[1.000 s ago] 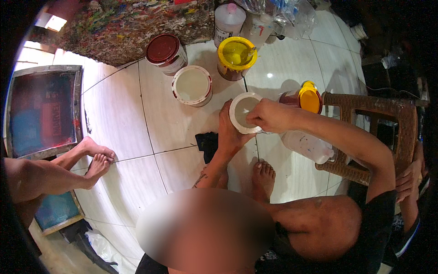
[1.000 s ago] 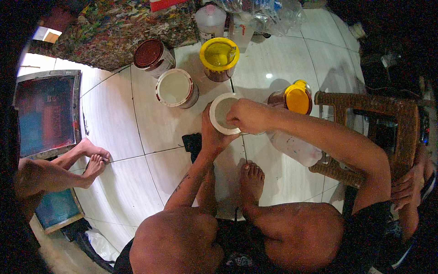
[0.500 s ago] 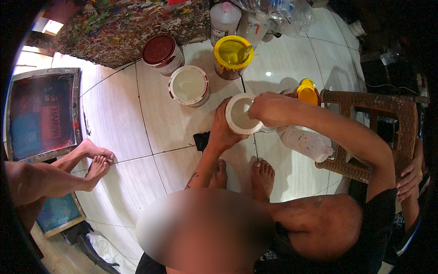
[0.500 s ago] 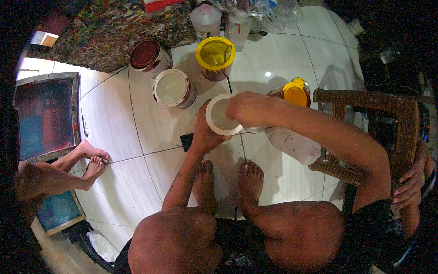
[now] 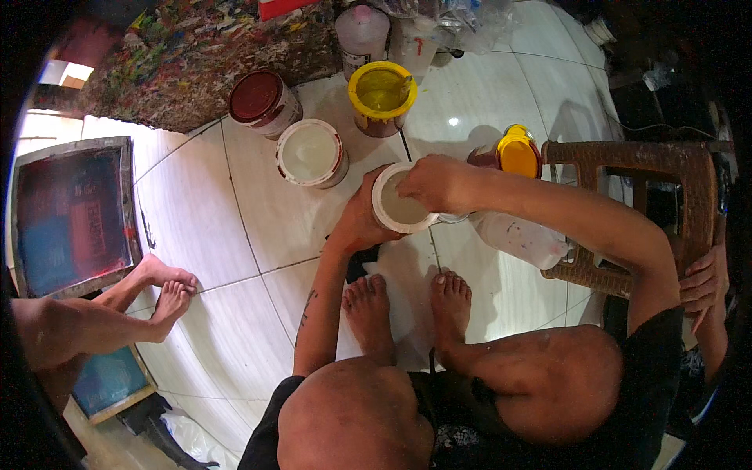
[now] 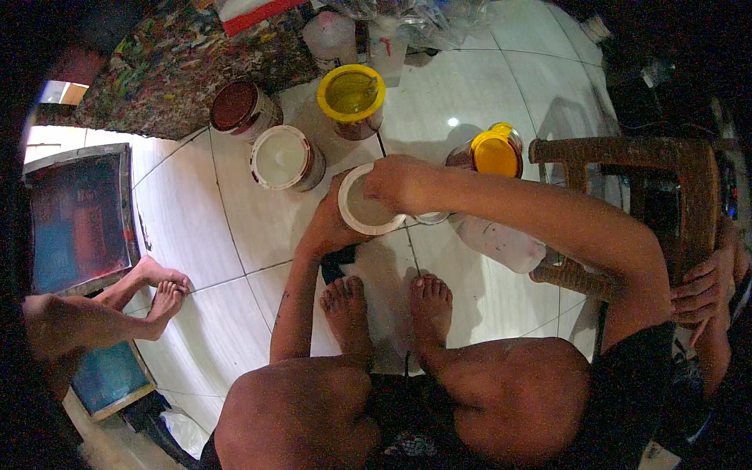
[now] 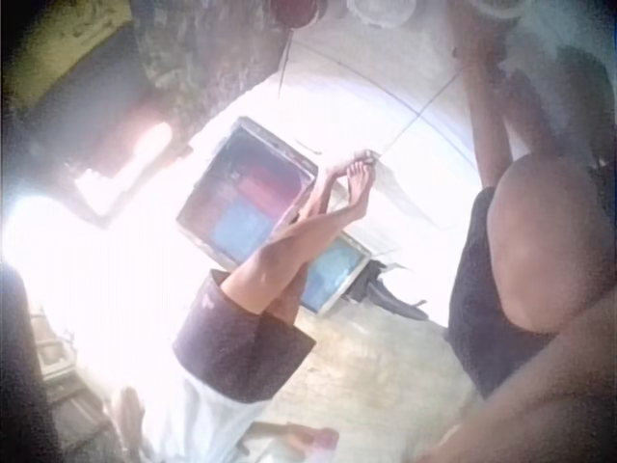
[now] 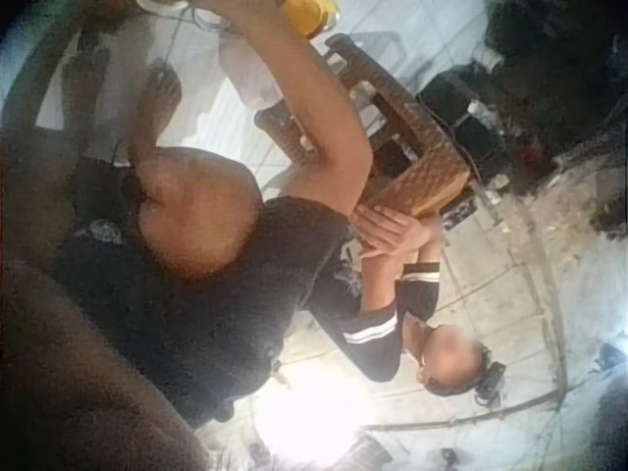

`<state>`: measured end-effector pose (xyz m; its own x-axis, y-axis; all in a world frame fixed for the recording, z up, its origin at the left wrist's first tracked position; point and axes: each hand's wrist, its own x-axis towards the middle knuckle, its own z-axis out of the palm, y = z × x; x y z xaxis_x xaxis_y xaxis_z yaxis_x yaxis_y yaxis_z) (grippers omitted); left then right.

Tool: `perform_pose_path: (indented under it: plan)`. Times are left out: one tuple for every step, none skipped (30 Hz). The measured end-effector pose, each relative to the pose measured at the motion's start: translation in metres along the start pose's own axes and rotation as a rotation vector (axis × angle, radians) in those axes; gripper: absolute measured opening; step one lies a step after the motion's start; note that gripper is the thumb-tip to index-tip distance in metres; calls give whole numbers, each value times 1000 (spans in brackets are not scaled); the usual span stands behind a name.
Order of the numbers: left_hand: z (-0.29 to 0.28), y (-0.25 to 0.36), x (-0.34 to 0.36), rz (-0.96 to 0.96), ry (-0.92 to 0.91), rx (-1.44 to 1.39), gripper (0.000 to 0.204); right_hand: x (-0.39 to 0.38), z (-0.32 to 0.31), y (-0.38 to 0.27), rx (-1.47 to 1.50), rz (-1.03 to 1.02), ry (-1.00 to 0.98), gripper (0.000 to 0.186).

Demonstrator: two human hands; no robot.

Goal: The person pours liquid from a bottle into a container of paste and mixes it by hand. Then, the person transfers yellow paint into a container and mixes the paints together using a spoon and by hand.

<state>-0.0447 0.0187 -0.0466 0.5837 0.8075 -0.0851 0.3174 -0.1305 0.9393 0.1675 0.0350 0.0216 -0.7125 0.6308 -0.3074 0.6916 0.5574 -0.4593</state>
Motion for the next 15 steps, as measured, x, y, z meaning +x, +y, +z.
perform_pose_path:
  plan:
    - [-2, -1, -1, -1, -12, -2, 110, 3, -3, -6, 16, -75, -3, 9]
    - [-3, -2, -1, -2, -23, -4, 110, 3, -10, -9, 16, -74, -2, 9]
    - [-4, -2, -1, -2, -24, -2, 110, 2, -17, -11, -33, -52, -167, 10]
    - [-4, -2, -1, 7, -24, -15, 109, 1, -25, -13, -58, -40, -250, 10]
    - [-3, -2, -2, 15, -24, -28, 109, 0, -34, -17, -83, -29, -334, 10]
    - [-3, -2, -2, 15, -24, -28, 109, 0, -39, -18, -171, 18, -300, 9]
    - [-4, 1, -2, 10, -19, -28, 109, 2, -39, -18, -216, 41, -281, 9]
    - [-4, 2, -2, 6, -13, -28, 109, 4, -39, -18, -260, 63, -264, 8]
    - [-4, 3, -3, 5, -12, -28, 109, 8, -34, -18, -259, 28, -184, 8]
    - [-4, 2, -2, 12, -15, -25, 108, 11, -29, -16, -259, -4, -106, 7]
    - [-3, 1, -2, 19, -17, -21, 108, 11, -24, -14, -260, -2, -107, 7]
    - [-1, -1, -1, 20, -18, -23, 108, 11, -17, -13, -197, -8, -126, 8]
    - [-2, -3, -2, 27, -22, -37, 108, 14, -19, -18, -133, -22, -144, 8]
    - [-3, -5, -3, 34, -26, -51, 108, 13, -24, -20, -134, -27, -143, 8]
    - [-5, -7, -4, 32, -22, -49, 108, 9, -31, -19, -169, -19, -230, 10]
